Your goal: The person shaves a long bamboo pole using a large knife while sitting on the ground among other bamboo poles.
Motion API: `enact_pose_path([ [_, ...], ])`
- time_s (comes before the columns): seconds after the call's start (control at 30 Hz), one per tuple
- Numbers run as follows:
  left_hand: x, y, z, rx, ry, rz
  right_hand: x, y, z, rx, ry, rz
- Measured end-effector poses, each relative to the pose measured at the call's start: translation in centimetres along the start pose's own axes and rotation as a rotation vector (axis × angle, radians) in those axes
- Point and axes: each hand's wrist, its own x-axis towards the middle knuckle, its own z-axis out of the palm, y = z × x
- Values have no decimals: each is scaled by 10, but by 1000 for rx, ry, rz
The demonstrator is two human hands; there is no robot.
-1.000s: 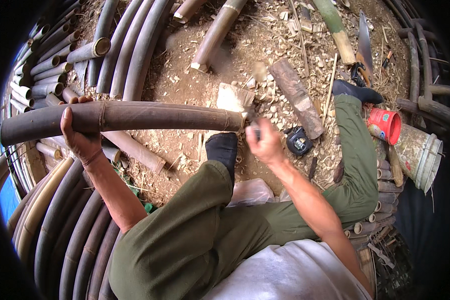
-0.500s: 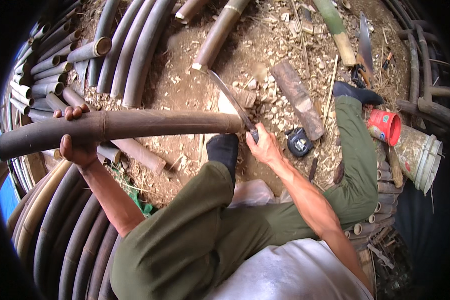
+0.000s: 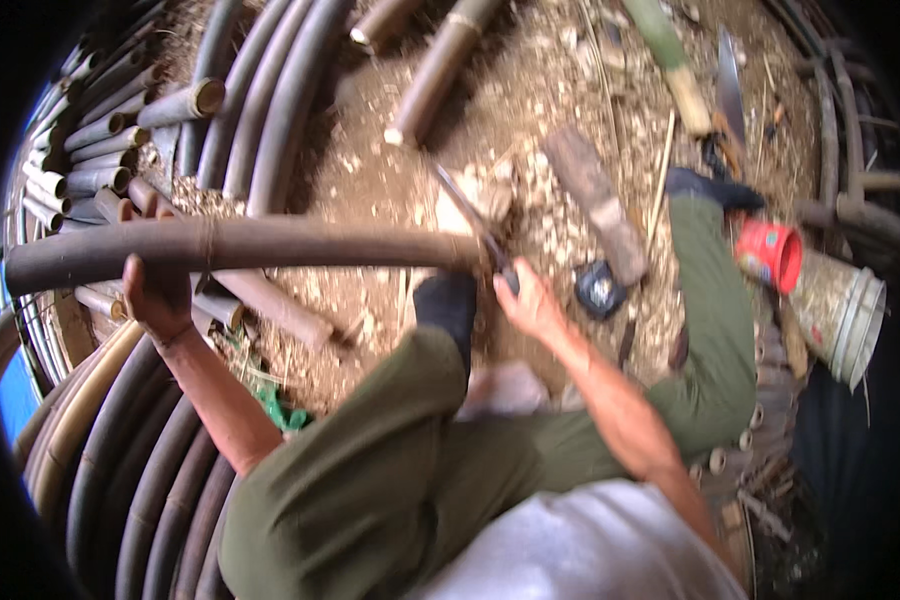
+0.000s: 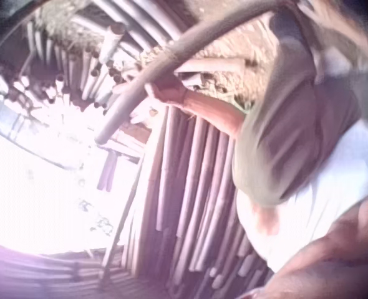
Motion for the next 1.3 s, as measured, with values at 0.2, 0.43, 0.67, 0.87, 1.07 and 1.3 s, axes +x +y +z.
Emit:
enact_pose_path([
  [0.2,15,-4,0,-4,405,141,12,-55,-36,158,106,-136],
  [0.43,9,0,13,18,291,161,4,-43,-19,-74,-201,145],
  [0.67,0,14,9,-12,259,159,6,-89,-41,327,214,-262],
  [0.87,14,9,19,-53,169,175,13,-33,-12,-121,-65,9],
  [1.07,7,17,21,-44,122,213,10,-90,-48,410,190,-243],
  [1.3,22,11,23,-120,61,204,15,-4,-6,-61,-24,-20],
])
